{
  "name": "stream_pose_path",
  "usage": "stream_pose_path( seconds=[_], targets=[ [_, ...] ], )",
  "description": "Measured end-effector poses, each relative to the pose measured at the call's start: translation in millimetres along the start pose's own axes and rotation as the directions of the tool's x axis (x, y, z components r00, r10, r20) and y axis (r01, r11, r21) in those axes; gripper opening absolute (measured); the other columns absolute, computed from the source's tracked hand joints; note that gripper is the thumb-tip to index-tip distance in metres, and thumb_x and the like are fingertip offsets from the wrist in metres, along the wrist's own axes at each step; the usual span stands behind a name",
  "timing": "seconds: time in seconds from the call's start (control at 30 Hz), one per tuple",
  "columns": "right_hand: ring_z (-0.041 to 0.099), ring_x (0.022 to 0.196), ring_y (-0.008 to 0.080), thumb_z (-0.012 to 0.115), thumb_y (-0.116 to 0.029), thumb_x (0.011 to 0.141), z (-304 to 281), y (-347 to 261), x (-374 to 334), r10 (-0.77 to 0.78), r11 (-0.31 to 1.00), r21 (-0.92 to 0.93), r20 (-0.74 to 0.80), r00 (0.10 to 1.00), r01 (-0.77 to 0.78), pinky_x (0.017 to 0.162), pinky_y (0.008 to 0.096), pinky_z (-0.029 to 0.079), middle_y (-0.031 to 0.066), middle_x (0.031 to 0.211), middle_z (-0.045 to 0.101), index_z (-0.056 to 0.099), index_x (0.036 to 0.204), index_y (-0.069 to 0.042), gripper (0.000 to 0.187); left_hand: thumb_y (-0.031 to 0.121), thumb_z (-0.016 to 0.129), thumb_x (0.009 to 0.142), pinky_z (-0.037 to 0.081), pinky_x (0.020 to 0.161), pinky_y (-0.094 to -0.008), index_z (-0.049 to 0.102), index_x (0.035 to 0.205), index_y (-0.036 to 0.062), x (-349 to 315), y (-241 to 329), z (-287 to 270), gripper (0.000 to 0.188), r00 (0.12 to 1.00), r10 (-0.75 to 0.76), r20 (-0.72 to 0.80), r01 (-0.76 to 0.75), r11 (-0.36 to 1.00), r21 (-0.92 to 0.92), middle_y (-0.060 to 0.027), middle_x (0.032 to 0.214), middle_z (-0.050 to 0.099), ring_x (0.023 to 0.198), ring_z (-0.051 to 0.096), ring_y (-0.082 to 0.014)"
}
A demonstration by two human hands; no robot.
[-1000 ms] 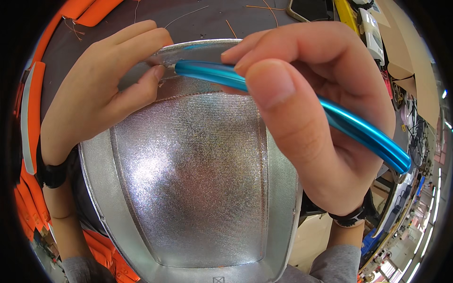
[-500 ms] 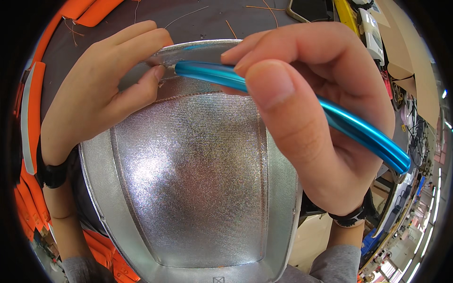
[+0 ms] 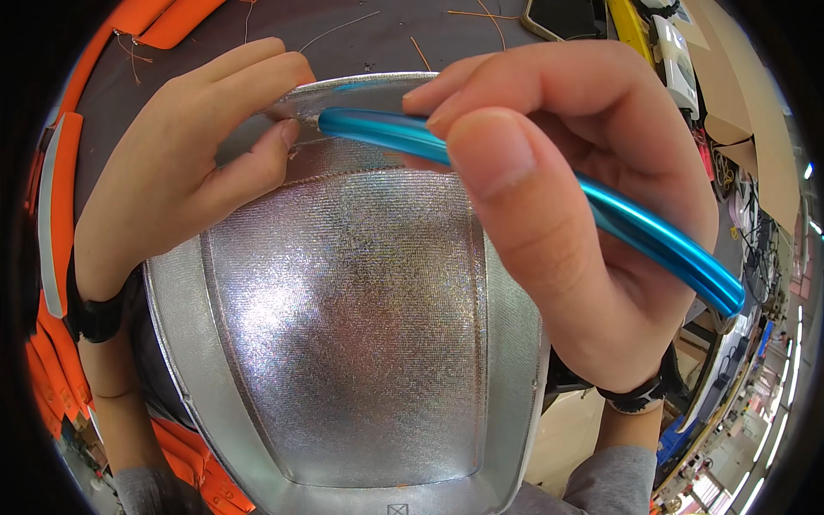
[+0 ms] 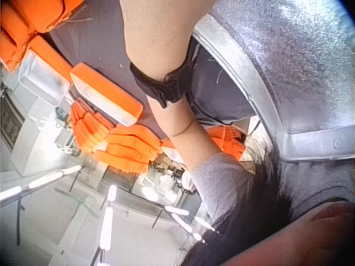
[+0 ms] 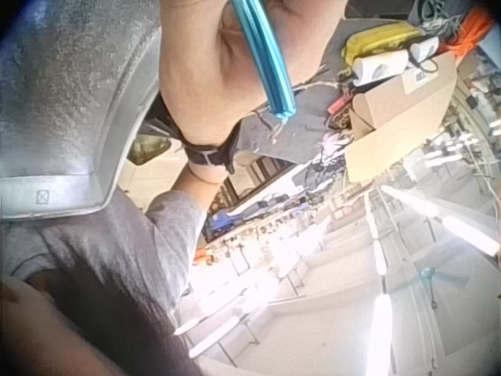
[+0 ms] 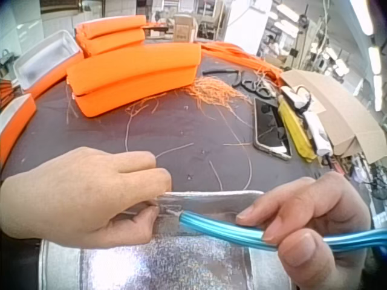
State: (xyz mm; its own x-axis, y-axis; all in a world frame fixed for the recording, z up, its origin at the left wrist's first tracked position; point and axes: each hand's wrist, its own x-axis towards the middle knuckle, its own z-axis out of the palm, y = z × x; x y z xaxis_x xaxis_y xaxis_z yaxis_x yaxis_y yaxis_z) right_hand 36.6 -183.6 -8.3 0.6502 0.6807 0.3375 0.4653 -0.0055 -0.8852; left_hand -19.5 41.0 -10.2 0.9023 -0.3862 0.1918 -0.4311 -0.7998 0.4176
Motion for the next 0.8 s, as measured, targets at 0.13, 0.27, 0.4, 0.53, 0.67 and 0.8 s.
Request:
stream_pose_path(
  seconds=[0.13, 0.27, 0.4, 0.53, 0.67, 0.8],
  targets=[
    [0.06, 0.085, 0.0252, 0.047, -0.023, 0.089, -1.3, 0.6, -0.1, -0.008, 1.0, -0.005, 0.014, 1.0, 0.008, 0.08, 0.0359, 0.048, 0.0224, 0.1, 0.054, 0.05, 0.095, 0.0, 0.024, 0.003, 0.05, 0.074, 0.039, 0.057, -0.0314, 0.047, 0.085, 0.0002, 0.1, -0.8, -0.1, 0.012, 1.0, 0.0, 0.011, 0.0, 1.0, -0.011, -0.0105, 0.073, 0.041, 0.063, 0.048, -0.0244],
    [0.06, 0.085, 0.0251, 0.047, -0.022, 0.089, -2.0, 0.0, 0.1, -0.006, 1.0, -0.021, 0.017, 1.0, 0.006, 0.08, 0.036, 0.048, 0.0222, 0.1, 0.054, 0.05, 0.095, 0.0, 0.023, 0.004, 0.05, 0.074, 0.039, 0.057, -0.0312, 0.047, 0.086, 0.0003, 0.1, -0.9, -0.8, 0.012, 1.0, 0.009, 0.019, -0.009, 1.0, 0.002, -0.0105, 0.072, 0.041, 0.062, 0.047, -0.0244],
    [0.06, 0.085, 0.0251, 0.047, -0.021, 0.089, -3.4, 0.0, 0.6, -0.005, 0.999, -0.036, 0.035, 0.999, 0.006, 0.08, 0.0358, 0.048, 0.0222, 0.1, 0.054, 0.05, 0.095, 0.001, 0.023, 0.004, 0.051, 0.075, 0.038, 0.056, -0.031, 0.047, 0.085, 0.0004, 0.2, -0.1, 0.4, 0.012, 1.0, 0.003, 0.001, -0.003, 1.0, -0.014, -0.0104, 0.072, 0.041, 0.062, 0.047, -0.0243],
    [0.06, 0.086, 0.0252, 0.047, -0.022, 0.089, -3.3, -0.4, 1.1, -0.005, 0.999, -0.044, 0.038, 0.999, 0.007, 0.08, 0.0357, 0.048, 0.0222, 0.101, 0.054, 0.05, 0.094, 0.001, 0.023, 0.004, 0.051, 0.075, 0.038, 0.056, -0.0305, 0.047, 0.085, 0.0007, -0.7, -1.3, 0.5, 0.011, 1.0, -0.002, 0.007, 0.003, 1.0, -0.005, -0.0099, 0.072, 0.041, 0.062, 0.047, -0.0237],
    [0.06, 0.085, 0.0252, 0.047, -0.022, 0.089, -2.1, 0.1, 0.5, 0.001, 0.999, -0.037, 0.021, 1.0, 0.0, 0.08, 0.0359, 0.048, 0.0222, 0.101, 0.054, 0.05, 0.094, 0.001, 0.023, 0.004, 0.051, 0.075, 0.038, 0.056, -0.03, 0.048, 0.085, 0.0009, 0.3, -1.4, -0.7, 0.011, 1.0, 0.017, 0.02, -0.017, 1.0, 0.017, -0.0093, 0.072, 0.041, 0.061, 0.047, -0.0224],
    [0.059, 0.085, 0.0253, 0.047, -0.022, 0.089, -2.6, -1.0, 0.9, 0.001, 0.998, -0.057, 0.025, 1.0, 0.0, 0.08, 0.0367, 0.048, 0.0221, 0.1, 0.054, 0.05, 0.094, 0.0, 0.023, 0.005, 0.051, 0.075, 0.038, 0.056, -0.0298, 0.048, 0.084, 0.0011, -0.3, -2.3, 0.2, 0.011, 1.0, 0.019, 0.02, -0.019, 1.0, 0.023, -0.0092, 0.072, 0.041, 0.062, 0.047, -0.0221]
  ],
)
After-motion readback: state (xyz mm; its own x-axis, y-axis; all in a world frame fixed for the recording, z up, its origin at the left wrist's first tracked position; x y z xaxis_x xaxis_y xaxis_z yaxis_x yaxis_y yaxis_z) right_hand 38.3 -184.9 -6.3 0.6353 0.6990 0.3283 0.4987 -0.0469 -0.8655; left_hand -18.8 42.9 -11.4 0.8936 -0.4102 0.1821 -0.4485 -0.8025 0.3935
